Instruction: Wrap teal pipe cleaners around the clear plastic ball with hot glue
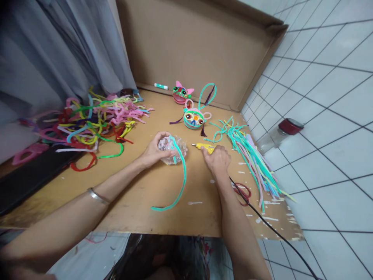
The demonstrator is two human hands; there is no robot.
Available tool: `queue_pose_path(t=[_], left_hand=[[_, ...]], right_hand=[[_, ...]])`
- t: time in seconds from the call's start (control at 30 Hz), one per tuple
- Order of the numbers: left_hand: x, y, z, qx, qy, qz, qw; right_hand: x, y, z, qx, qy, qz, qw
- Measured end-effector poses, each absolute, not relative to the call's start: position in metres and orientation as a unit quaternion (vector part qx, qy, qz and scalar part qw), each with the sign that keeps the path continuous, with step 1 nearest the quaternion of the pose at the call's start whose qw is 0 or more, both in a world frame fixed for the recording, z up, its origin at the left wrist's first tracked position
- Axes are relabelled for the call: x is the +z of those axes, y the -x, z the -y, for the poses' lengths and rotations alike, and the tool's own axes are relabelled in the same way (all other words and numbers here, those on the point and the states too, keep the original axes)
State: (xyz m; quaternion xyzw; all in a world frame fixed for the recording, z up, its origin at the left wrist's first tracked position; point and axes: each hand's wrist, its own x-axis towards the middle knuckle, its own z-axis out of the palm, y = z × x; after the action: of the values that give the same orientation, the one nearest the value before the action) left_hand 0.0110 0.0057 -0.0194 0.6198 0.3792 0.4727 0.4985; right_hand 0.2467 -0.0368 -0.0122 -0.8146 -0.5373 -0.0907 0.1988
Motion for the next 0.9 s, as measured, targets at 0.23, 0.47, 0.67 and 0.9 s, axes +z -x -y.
queue_pose_path(t=[0.23, 0.47, 0.67, 0.9], left_hand=[[-0.019, -0.012, -0.004, 0.457, -0.639, -0.377, 0.491], [-0.018, -0.014, -0.003, 0.463, -0.633, -0.371, 0.497], [-0.022, -0.014, -0.005, 0.464, -0.632, -0.357, 0.508], [-0.025, -0.013, -0.006, 0.464, -0.636, -0.349, 0.508]], right_hand=[[-0.010, -0.245, 0.038, -0.022, 0.860, 0.502, 0.084], [0.001, -0.260, 0.035, -0.035, 0.844, 0.471, 0.255], [0.004, -0.254, 0.039, -0.080, 0.702, 0.538, 0.459], [0.007, -0.239, 0.045, -0.087, 0.642, 0.577, 0.497]])
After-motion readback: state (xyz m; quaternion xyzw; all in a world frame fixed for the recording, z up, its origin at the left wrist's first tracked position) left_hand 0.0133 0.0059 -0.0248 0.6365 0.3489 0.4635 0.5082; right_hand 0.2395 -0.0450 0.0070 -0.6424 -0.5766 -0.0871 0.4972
